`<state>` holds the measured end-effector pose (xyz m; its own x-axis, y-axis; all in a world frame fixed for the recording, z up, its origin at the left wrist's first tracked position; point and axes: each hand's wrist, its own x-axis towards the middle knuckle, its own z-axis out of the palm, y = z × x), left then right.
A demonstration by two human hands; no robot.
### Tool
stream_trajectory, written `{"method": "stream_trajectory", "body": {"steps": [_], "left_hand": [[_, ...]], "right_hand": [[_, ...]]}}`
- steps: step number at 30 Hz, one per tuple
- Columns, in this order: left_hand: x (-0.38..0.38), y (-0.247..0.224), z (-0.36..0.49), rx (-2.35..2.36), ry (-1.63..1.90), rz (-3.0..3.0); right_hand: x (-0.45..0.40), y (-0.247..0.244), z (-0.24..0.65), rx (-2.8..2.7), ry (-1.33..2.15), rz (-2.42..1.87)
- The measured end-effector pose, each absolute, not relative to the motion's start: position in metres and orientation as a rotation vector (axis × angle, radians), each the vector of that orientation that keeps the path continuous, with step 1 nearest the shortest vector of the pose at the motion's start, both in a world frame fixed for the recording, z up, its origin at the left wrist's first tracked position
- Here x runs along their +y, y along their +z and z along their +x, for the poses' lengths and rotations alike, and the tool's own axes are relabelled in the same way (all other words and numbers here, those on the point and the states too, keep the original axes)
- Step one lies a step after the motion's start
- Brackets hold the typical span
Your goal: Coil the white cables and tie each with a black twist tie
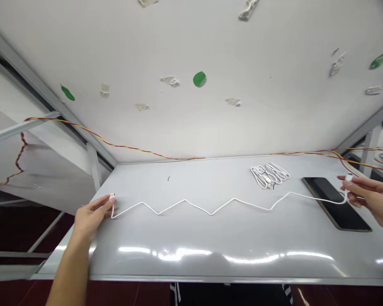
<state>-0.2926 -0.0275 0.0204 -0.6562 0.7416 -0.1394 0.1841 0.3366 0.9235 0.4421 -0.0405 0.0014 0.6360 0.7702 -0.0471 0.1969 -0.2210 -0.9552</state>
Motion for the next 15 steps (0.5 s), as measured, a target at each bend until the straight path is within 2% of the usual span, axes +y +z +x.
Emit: {"method": "stream_trajectory", "body": {"steps": [3,6,10,15], "left_hand": [[-0.04,0.02,-0.312,2.091,1.487,0.644],[-0.048,0.019,-0.308,2.146,1.491,0.661],[-0.047,0.018,-0.266,1.937,1.192,0.908],[-0.03,0.02,-0.17,1.685,0.829,1.133]], "right_hand": [[-0.051,-0.007,0.466,-0.734,0.634,-1.696],[-0.057,-0.006,0.461,-0.74,0.738,-1.637],[-0.056,0.0,0.404,-0.865,1.038,-1.658],[-0.042,-0.004,0.299,-1.12,1.5,-1.557]]}}
